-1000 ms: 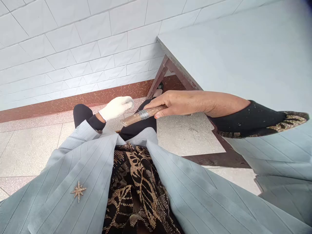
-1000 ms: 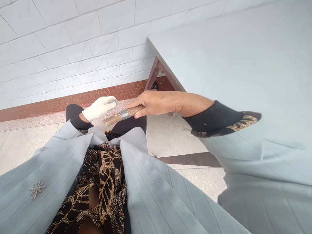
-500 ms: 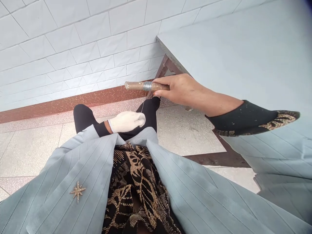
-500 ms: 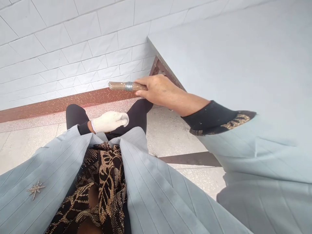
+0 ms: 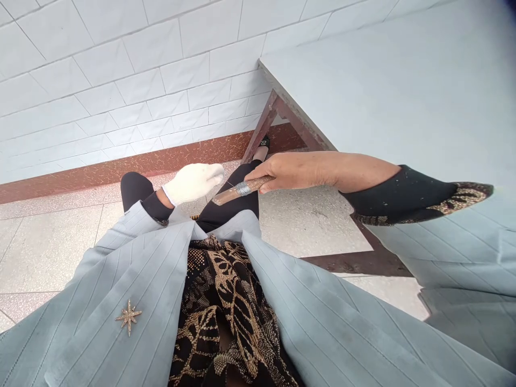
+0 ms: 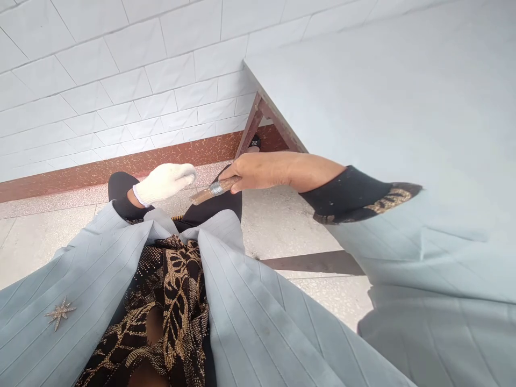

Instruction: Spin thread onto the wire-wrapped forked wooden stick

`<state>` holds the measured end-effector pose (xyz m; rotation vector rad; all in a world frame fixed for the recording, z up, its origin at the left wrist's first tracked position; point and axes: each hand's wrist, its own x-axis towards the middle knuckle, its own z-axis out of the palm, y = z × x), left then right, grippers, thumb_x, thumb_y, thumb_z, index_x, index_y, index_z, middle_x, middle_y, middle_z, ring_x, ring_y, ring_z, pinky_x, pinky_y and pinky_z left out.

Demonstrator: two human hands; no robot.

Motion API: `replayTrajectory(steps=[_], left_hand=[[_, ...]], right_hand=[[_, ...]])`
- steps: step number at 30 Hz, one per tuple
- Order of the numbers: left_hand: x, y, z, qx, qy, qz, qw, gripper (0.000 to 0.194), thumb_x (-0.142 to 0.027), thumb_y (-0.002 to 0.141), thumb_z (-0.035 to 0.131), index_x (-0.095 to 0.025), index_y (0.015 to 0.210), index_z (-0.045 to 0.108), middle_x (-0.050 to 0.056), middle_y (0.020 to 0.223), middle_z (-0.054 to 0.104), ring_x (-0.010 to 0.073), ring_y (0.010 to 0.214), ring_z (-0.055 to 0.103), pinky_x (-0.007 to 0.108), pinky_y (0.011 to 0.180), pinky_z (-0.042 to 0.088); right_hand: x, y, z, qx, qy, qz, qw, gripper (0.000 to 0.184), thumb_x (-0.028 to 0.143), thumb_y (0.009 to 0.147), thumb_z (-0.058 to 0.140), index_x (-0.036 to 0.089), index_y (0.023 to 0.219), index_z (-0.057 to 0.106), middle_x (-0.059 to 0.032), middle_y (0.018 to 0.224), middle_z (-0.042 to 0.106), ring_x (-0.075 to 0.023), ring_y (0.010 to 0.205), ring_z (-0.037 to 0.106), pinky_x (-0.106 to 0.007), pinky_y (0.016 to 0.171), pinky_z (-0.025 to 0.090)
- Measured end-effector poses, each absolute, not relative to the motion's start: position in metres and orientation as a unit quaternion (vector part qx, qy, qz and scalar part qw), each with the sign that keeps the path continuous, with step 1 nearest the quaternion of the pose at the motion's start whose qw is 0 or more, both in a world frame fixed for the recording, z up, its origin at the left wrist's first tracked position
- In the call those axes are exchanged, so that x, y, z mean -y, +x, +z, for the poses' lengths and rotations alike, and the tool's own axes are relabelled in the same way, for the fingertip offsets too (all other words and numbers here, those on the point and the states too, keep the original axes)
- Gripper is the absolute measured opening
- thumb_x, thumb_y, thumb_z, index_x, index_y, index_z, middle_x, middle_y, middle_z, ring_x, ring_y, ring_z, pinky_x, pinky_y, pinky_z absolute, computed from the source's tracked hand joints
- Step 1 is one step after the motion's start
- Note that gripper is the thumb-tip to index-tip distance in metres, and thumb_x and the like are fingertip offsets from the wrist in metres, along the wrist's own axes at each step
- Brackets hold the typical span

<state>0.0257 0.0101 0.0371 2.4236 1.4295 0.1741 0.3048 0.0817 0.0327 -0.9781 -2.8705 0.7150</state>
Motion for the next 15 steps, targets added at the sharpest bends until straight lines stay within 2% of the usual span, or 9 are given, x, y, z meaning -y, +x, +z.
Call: replayTrajectory(steps=[1, 3, 7, 10, 15], left_hand=[[-0.014, 0.021, 0.036, -0.508, 0.839, 0.083, 0.178, 0.03, -0.028, 0.104, 0.043, -0.018, 0.11, 0.07, 0.007, 0.102, 0.075, 0.021, 0.096, 0.07, 0.035, 0.087, 0.053], [-0.02, 0.013, 0.032, -0.517, 0.82, 0.121, 0.216, 0.028, -0.027, 0.102, 0.044, -0.017, 0.104, 0.07, 0.006, 0.099, 0.075, 0.0206, 0.094, 0.069, 0.036, 0.089, 0.054], [-0.017, 0.02, 0.014, -0.502, 0.801, 0.158, 0.286, 0.025, -0.029, 0.1, 0.046, -0.017, 0.091, 0.067, 0.008, 0.095, 0.073, 0.0224, 0.095, 0.068, 0.042, 0.095, 0.056], [-0.004, 0.037, 0.006, -0.465, 0.817, 0.116, 0.321, 0.032, -0.03, 0.102, 0.039, -0.02, 0.088, 0.067, 0.004, 0.091, 0.074, 0.0205, 0.088, 0.068, 0.04, 0.093, 0.055], [0.007, 0.05, 0.01, -0.465, 0.833, 0.041, 0.297, 0.032, -0.03, 0.103, 0.037, -0.021, 0.095, 0.067, 0.005, 0.096, 0.075, 0.0214, 0.089, 0.068, 0.037, 0.09, 0.052]], right_hand=[[-0.078, 0.302, 0.04, 0.917, -0.294, 0.269, -0.016, 0.031, 0.054, 0.088, 0.069, 0.038, 0.109, 0.088, 0.0005, 0.099, 0.083, -0.0313, 0.095, 0.073, -0.041, 0.079, 0.054], [-0.072, 0.297, 0.055, 0.902, -0.28, 0.327, -0.021, 0.036, 0.058, 0.087, 0.071, 0.042, 0.114, 0.087, 0.0015, 0.1, 0.083, -0.0304, 0.094, 0.073, -0.041, 0.078, 0.055], [-0.064, 0.286, 0.072, 0.864, -0.307, 0.392, 0.075, 0.055, 0.062, 0.085, 0.072, 0.036, 0.132, 0.083, -0.0009, 0.101, 0.082, -0.0271, 0.091, 0.072, -0.039, 0.08, 0.055], [-0.059, 0.281, 0.074, 0.841, -0.352, 0.384, 0.147, 0.061, 0.061, 0.087, 0.071, 0.028, 0.137, 0.08, -0.0031, 0.097, 0.079, -0.0248, 0.09, 0.07, -0.039, 0.081, 0.054], [-0.06, 0.277, 0.073, 0.835, -0.419, 0.32, 0.159, 0.055, 0.061, 0.089, 0.071, 0.027, 0.131, 0.082, -0.0019, 0.09, 0.075, -0.0238, 0.087, 0.069, -0.039, 0.08, 0.053]])
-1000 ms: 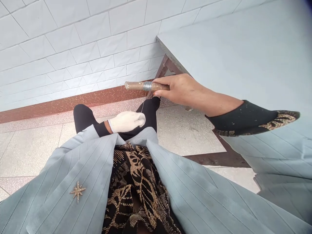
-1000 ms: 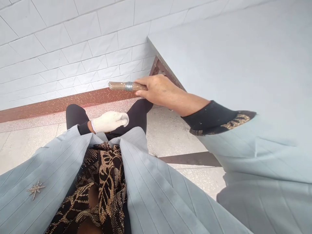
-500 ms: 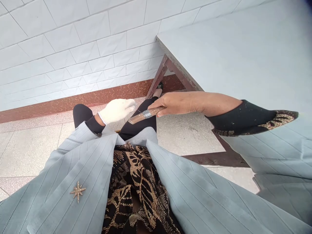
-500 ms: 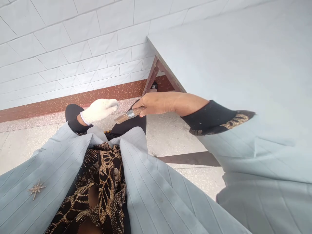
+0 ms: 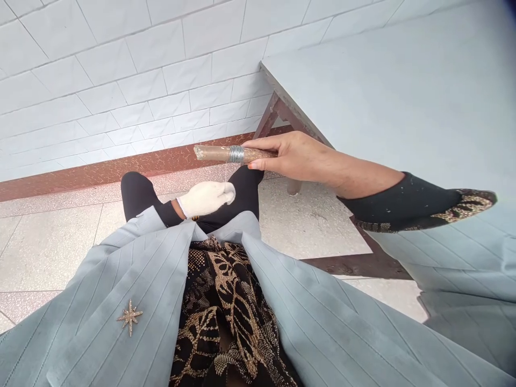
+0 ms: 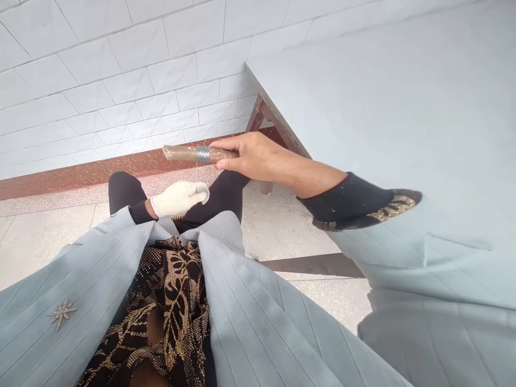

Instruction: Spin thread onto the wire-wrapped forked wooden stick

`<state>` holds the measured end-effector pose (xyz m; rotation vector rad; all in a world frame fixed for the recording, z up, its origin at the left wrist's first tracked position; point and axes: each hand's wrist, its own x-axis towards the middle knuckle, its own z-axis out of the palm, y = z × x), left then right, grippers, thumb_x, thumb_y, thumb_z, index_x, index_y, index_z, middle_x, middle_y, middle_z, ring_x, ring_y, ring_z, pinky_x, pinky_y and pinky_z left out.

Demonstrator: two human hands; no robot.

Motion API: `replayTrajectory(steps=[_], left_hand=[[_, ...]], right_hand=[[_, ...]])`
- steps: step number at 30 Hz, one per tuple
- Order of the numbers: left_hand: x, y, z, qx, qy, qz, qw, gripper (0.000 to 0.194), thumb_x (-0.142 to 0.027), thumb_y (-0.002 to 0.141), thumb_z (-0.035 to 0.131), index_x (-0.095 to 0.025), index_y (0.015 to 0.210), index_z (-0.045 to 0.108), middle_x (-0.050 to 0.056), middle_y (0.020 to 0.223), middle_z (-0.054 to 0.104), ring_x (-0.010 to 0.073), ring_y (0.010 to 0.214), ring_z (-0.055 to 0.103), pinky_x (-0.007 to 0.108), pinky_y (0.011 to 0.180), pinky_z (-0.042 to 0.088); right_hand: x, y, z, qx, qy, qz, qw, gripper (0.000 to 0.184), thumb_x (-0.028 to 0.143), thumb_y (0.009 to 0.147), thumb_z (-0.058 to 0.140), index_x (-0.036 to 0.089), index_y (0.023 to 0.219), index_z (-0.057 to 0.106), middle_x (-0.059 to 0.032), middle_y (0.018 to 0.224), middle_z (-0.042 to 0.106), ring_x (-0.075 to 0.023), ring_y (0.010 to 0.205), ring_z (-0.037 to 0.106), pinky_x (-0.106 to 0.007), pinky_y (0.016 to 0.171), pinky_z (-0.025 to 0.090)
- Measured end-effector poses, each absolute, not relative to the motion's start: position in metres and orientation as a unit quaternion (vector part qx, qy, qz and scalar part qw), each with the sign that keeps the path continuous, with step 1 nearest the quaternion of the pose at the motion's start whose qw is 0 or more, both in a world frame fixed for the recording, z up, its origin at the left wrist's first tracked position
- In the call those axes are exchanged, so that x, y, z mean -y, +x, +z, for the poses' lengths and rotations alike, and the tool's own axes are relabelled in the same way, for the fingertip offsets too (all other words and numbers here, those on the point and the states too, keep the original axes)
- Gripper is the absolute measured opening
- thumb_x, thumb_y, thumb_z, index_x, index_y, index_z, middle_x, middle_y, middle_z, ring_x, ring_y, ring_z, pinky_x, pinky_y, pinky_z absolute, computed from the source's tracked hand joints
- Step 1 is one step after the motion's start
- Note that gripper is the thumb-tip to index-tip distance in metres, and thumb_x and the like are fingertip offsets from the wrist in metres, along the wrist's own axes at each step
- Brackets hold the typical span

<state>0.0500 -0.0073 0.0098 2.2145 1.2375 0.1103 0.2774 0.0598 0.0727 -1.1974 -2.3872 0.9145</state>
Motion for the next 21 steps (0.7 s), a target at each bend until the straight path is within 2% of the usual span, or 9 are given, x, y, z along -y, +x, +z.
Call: replayTrajectory(steps=[4, 7, 11, 14, 18, 21], left_hand=[[0.006, 0.05, 0.014, -0.471, 0.845, -0.003, 0.253, 0.037, -0.028, 0.105, 0.033, -0.02, 0.099, 0.069, 0.006, 0.099, 0.077, 0.0221, 0.092, 0.07, 0.036, 0.087, 0.051], [0.008, 0.052, 0.017, -0.461, 0.865, -0.056, 0.189, 0.039, -0.028, 0.109, 0.034, -0.018, 0.107, 0.071, 0.008, 0.096, 0.077, 0.0241, 0.09, 0.073, 0.035, 0.081, 0.051], [0.011, 0.05, 0.027, -0.456, 0.883, -0.073, 0.085, 0.039, -0.028, 0.111, 0.035, -0.014, 0.118, 0.071, 0.013, 0.094, 0.076, 0.0276, 0.091, 0.076, 0.034, 0.073, 0.047], [0.007, 0.042, 0.036, -0.465, 0.882, -0.055, 0.044, 0.04, -0.03, 0.112, 0.034, -0.014, 0.121, 0.069, 0.013, 0.096, 0.076, 0.0268, 0.09, 0.075, 0.034, 0.072, 0.046], [-0.007, 0.027, 0.041, -0.457, 0.884, -0.011, 0.092, 0.034, -0.03, 0.11, 0.039, -0.016, 0.117, 0.07, 0.01, 0.101, 0.076, 0.0228, 0.092, 0.072, 0.034, 0.08, 0.048], [-0.013, 0.021, 0.034, -0.435, 0.871, 0.061, 0.222, 0.031, -0.031, 0.108, 0.042, -0.017, 0.11, 0.07, 0.008, 0.107, 0.077, 0.0201, 0.097, 0.07, 0.033, 0.089, 0.052]], right_hand=[[-0.066, 0.28, 0.068, 0.845, -0.437, 0.273, 0.145, 0.048, 0.06, 0.092, 0.07, 0.028, 0.126, 0.083, -0.0027, 0.091, 0.077, -0.0256, 0.088, 0.07, -0.039, 0.079, 0.053], [-0.072, 0.283, 0.06, 0.863, -0.436, 0.226, 0.116, 0.04, 0.051, 0.095, 0.066, 0.028, 0.125, 0.082, -0.0041, 0.095, 0.078, -0.0266, 0.089, 0.072, -0.039, 0.08, 0.052], [-0.077, 0.285, 0.052, 0.893, -0.413, 0.177, 0.036, 0.033, 0.036, 0.093, 0.063, 0.026, 0.118, 0.083, -0.0074, 0.105, 0.081, -0.0279, 0.094, 0.073, -0.04, 0.083, 0.05], [-0.073, 0.285, 0.056, 0.901, -0.365, 0.23, -0.043, 0.033, 0.03, 0.091, 0.061, 0.025, 0.116, 0.083, -0.0075, 0.105, 0.082, -0.0265, 0.089, 0.073, -0.04, 0.081, 0.05], [-0.064, 0.284, 0.071, 0.88, -0.254, 0.392, -0.09, 0.029, 0.044, 0.094, 0.063, 0.029, 0.106, 0.086, -0.0021, 0.095, 0.081, -0.0228, 0.082, 0.071, -0.036, 0.075, 0.054], [-0.059, 0.283, 0.079, 0.859, -0.237, 0.451, -0.044, 0.035, 0.054, 0.088, 0.073, 0.03, 0.109, 0.087, -0.0012, 0.092, 0.079, -0.0214, 0.082, 0.07, -0.035, 0.074, 0.056]])
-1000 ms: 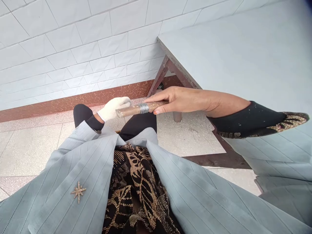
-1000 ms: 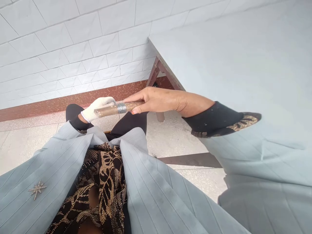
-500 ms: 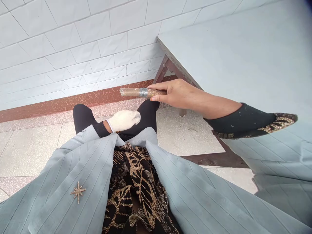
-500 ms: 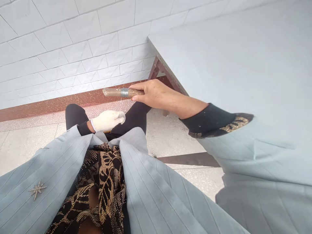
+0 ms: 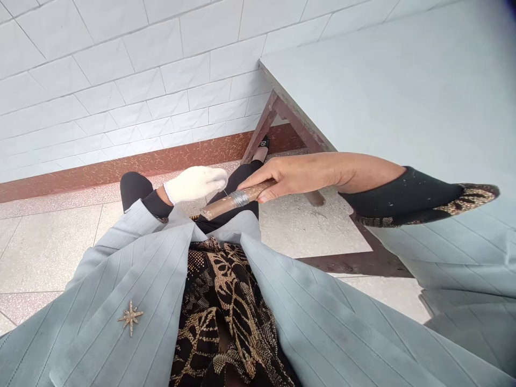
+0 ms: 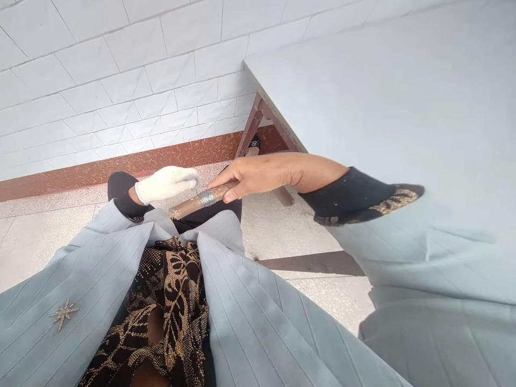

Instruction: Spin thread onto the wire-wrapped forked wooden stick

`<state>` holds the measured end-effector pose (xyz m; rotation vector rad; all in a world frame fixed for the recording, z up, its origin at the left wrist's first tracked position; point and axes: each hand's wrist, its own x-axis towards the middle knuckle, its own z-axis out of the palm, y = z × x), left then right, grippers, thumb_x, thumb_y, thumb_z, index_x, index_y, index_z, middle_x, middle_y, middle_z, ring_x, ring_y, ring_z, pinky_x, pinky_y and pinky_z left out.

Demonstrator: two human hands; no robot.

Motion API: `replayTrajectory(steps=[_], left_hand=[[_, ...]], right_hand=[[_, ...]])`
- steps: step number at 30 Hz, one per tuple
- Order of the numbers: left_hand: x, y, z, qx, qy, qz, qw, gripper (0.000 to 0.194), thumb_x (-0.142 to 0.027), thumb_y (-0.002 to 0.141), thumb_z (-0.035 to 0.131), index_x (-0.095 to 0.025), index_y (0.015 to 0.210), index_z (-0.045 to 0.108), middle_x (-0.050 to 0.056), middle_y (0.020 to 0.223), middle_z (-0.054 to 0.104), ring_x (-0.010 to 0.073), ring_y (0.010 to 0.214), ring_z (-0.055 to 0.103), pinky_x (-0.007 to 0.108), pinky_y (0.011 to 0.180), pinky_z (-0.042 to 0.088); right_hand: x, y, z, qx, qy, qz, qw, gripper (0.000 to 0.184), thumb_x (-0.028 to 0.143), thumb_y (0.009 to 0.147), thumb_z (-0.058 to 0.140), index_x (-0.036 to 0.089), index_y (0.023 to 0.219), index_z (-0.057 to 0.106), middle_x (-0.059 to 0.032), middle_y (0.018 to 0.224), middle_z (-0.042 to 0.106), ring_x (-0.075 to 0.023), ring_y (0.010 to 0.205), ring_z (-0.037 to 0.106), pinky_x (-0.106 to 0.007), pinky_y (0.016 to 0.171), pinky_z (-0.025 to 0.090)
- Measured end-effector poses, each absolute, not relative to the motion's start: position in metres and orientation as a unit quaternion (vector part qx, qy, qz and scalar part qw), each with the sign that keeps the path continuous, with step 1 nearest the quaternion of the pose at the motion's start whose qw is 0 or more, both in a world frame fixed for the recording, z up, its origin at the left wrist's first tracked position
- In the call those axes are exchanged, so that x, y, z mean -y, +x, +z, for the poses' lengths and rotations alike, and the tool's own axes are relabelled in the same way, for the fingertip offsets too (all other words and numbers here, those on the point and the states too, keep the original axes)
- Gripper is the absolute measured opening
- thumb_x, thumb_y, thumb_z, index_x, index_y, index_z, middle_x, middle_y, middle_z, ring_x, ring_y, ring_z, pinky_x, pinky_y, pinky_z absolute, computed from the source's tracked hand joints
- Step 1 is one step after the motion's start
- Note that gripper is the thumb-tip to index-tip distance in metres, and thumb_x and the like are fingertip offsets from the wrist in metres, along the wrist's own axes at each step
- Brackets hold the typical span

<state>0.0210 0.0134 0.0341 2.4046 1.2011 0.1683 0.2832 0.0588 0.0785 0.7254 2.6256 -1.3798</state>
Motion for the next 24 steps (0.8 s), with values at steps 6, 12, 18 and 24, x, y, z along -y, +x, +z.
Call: replayTrajectory(steps=[6, 12, 18, 24], left_hand=[[-0.004, 0.032, 0.009, -0.435, 0.82, 0.12, 0.353, 0.032, -0.029, 0.104, 0.037, -0.018, 0.094, 0.066, 0.006, 0.1, 0.075, 0.0185, 0.094, 0.068, 0.033, 0.092, 0.052], [0.014, 0.033, 0.009, -0.44, 0.869, -0.027, 0.225, 0.034, -0.03, 0.107, 0.039, -0.02, 0.104, 0.072, 0.006, 0.095, 0.077, 0.0213, 0.086, 0.072, 0.033, 0.079, 0.05], [0.01, 0.002, 0.001, -0.448, 0.885, -0.032, 0.123, 0.037, -0.032, 0.11, 0.041, -0.018, 0.117, 0.074, 0.011, 0.101, 0.079, 0.0261, 0.094, 0.076, 0.033, 0.077, 0.048], [-0.014, -0.048, 0.037, -0.545, 0.833, -0.01, 0.097, 0.037, -0.033, 0.11, 0.042, -0.016, 0.119, 0.073, 0.011, 0.1, 0.077, 0.0267, 0.098, 0.074, 0.034, 0.084, 0.049]], right_hand=[[-0.055, 0.279, 0.083, -0.785, 0.349, -0.469, -0.204, 0.05, 0.055, 0.086, 0.076, 0.024, 0.125, 0.082, -0.0022, 0.084, 0.066, -0.0154, 0.069, 0.054, -0.033, 0.064, 0.049], [-0.065, 0.268, 0.062, -0.784, 0.429, -0.384, -0.231, 0.048, 0.05, 0.086, 0.073, 0.025, 0.126, 0.081, -0.0016, 0.076, 0.063, -0.0197, 0.069, 0.058, -0.037, 0.066, 0.048], [-0.095, 0.217, 0.049, -0.88, 0.45, -0.137, -0.072, 0.034, 0.04, 0.094, 0.065, 0.025, 0.12, 0.081, -0.008, 0.09, 0.074, -0.0284, 0.088, 0.068, -0.042, 0.081, 0.05], [-0.126, 0.161, 0.054, -0.915, 0.392, -0.048, 0.083, 0.032, 0.028, 0.095, 0.061, 0.021, 0.12, 0.079, -0.0133, 0.097, 0.077, -0.0283, 0.089, 0.069, -0.04, 0.077, 0.046]])
